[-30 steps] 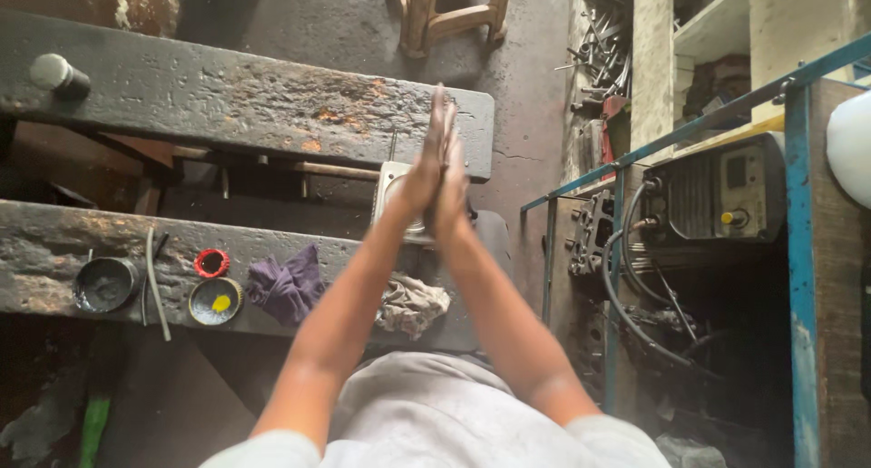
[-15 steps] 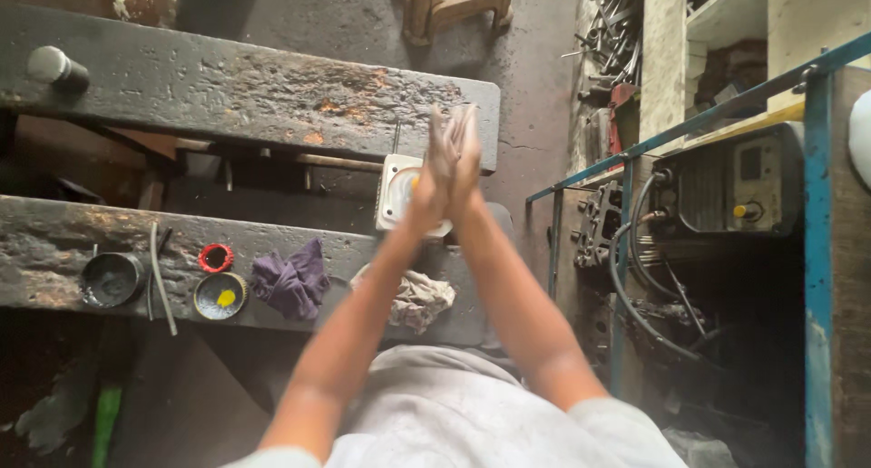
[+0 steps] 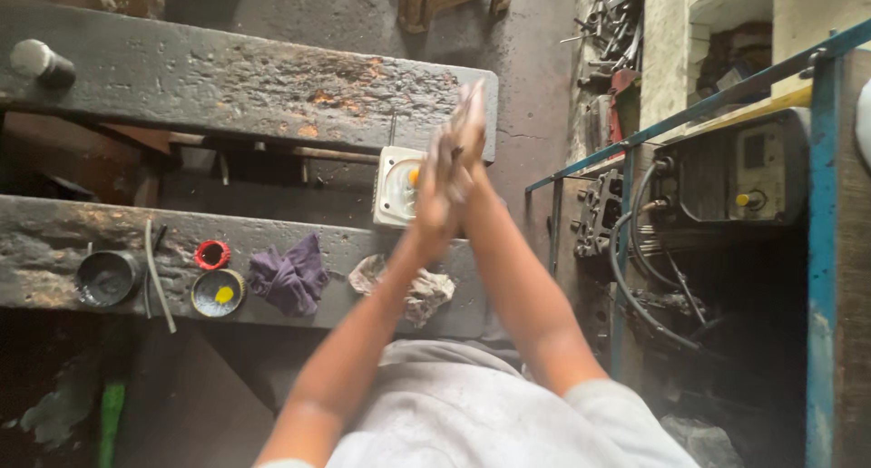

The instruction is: The person laps an engine valve into its seat on a cylinder head. They apply a compound from small containers, insert the valve, and rotate it using a tool and by rubbing their palms together, periodically wiping the components with a cloth.

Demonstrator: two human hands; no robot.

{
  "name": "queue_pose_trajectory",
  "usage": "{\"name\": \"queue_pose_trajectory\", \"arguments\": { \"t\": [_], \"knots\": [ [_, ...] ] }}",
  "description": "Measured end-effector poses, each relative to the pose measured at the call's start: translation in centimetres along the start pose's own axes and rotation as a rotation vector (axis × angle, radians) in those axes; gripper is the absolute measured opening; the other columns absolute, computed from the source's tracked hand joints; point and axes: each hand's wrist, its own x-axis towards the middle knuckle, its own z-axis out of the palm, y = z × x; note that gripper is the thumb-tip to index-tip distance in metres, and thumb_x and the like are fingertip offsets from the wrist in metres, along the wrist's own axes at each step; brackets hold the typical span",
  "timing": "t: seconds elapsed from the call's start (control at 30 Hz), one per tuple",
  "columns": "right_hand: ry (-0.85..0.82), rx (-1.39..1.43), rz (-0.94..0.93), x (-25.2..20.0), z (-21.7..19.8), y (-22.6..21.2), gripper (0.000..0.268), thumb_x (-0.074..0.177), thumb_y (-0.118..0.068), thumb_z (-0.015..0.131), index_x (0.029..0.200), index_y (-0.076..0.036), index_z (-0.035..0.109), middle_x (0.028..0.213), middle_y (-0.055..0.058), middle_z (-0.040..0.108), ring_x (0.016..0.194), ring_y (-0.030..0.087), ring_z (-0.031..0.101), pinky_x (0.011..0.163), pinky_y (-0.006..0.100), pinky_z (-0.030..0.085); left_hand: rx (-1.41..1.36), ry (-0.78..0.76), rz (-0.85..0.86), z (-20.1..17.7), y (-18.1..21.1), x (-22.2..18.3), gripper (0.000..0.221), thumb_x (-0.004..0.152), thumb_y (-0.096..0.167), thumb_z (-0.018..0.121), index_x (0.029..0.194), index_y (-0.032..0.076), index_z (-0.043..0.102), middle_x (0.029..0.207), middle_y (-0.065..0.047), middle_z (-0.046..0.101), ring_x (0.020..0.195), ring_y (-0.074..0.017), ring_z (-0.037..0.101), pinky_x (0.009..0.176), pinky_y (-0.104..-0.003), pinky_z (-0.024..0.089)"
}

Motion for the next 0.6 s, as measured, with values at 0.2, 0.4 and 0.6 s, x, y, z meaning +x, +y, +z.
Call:
{"name": "queue_pose_trajectory", "arguments": {
  "t": [0.2, 0.4, 0.6],
  "knots": [
    [-0.141, -0.061, -0.055, -6.4, 0.4, 0.5, 0.072, 0.108, -0.048, 0.023, 0.163, -0.001, 0.018, 0.17, 0.017, 0.02, 0.157, 0.029, 0.018, 0.128, 0.041, 0.014, -0.619, 0.032, -0.111, -1.5, -0.9, 5.5, 0.091, 0.103, 0.068, 0.023, 0.166, 0.02, -0.023, 0.174, -0.028, 0.005, 0.163, -0.0427, 0.014, 0.133, -0.053, 0.019],
    [-0.165, -0.149, -0.149, -6.0, -1.5, 2.7, 0.073, 0.108, -0.041, 0.036, 0.163, -0.002, 0.01, 0.172, 0.018, 0.014, 0.16, 0.029, 0.014, 0.13, 0.04, 0.012, -0.3, -0.086, -0.055, -1.9, -1.9, 5.7, 0.087, 0.108, 0.064, 0.023, 0.167, 0.011, -0.011, 0.177, -0.022, 0.0, 0.166, -0.0364, 0.005, 0.135, -0.045, 0.008],
    [-0.157, -0.098, -0.321, 3.8, -2.8, 3.9, 0.079, 0.113, -0.046, 0.033, 0.166, -0.001, -0.003, 0.172, 0.026, 0.014, 0.163, 0.033, 0.016, 0.134, 0.04, 0.011, 0.341, 0.133, 0.044, 1.8, 0.2, 0.6, 0.078, 0.112, 0.058, 0.032, 0.167, 0.014, -0.001, 0.174, -0.021, 0.011, 0.166, -0.0328, 0.009, 0.138, -0.045, 0.01]
  ]
}}
